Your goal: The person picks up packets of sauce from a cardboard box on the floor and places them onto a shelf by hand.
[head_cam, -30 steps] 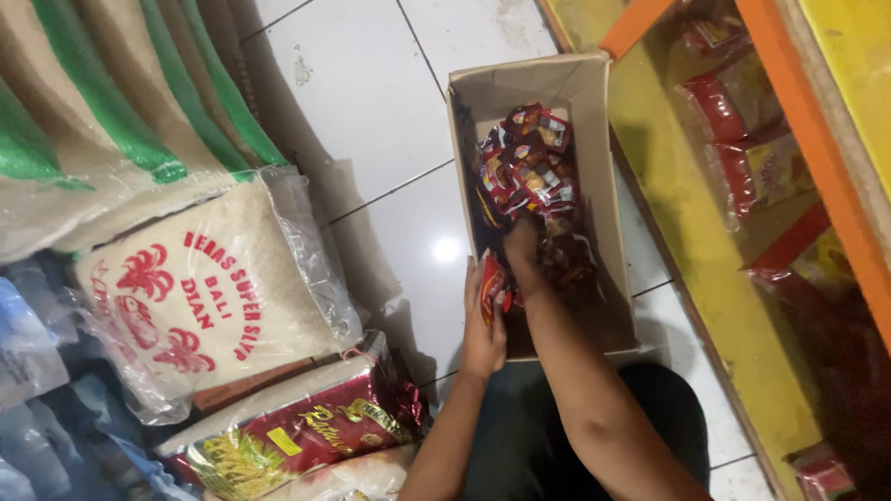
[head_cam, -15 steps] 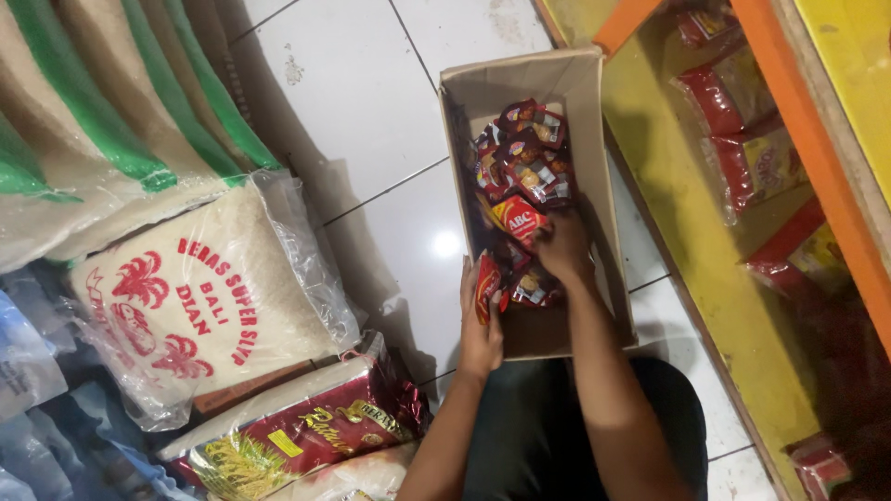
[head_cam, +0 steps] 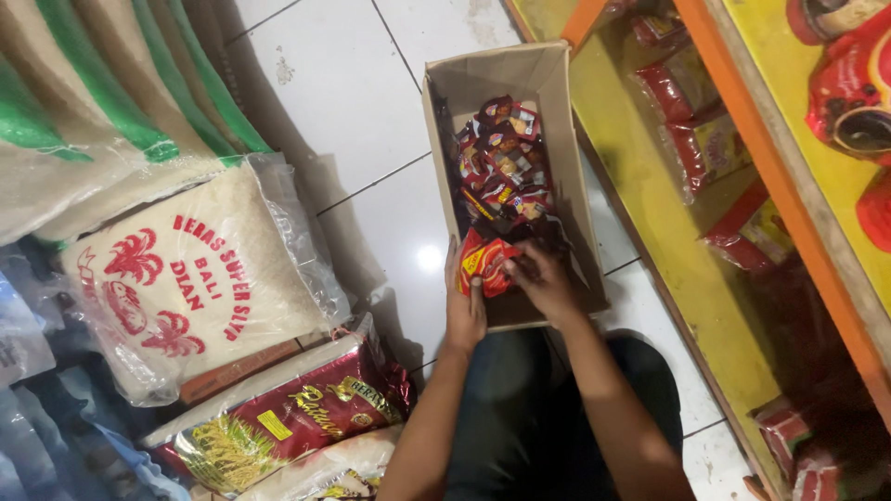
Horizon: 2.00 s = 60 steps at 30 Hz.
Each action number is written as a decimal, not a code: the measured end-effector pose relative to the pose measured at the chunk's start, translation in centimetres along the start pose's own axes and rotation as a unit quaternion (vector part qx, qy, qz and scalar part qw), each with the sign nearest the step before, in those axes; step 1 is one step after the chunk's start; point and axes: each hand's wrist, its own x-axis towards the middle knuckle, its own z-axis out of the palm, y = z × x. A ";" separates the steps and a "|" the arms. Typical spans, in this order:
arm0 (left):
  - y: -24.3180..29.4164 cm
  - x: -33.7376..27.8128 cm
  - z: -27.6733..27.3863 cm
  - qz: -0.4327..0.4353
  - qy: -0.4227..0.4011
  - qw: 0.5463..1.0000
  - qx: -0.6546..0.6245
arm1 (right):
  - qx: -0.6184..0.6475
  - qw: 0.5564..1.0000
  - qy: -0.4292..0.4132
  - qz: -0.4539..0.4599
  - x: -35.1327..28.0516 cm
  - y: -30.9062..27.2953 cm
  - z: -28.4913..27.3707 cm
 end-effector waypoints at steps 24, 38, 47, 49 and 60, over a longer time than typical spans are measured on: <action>1.6 1.2 0.3 -0.110 -0.088 0.966 0.215 | -0.662 0.651 0.099 -0.357 16.8 -1.8 2.1; 1.8 1.6 1.4 -0.122 -0.066 0.979 0.149 | -0.590 0.804 0.069 -0.030 23.7 3.7 -3.2; 1.6 1.5 1.5 -0.127 -0.061 0.981 0.132 | -0.687 0.619 -0.003 -0.380 20.1 6.0 -2.0; 1.6 1.5 1.4 -0.123 -0.060 0.981 0.135 | -0.658 0.650 -0.005 -0.379 19.8 5.0 -1.9; 2.0 1.7 1.4 -0.135 -0.061 0.979 0.141 | -0.336 0.924 0.141 -0.118 15.2 -2.7 -2.5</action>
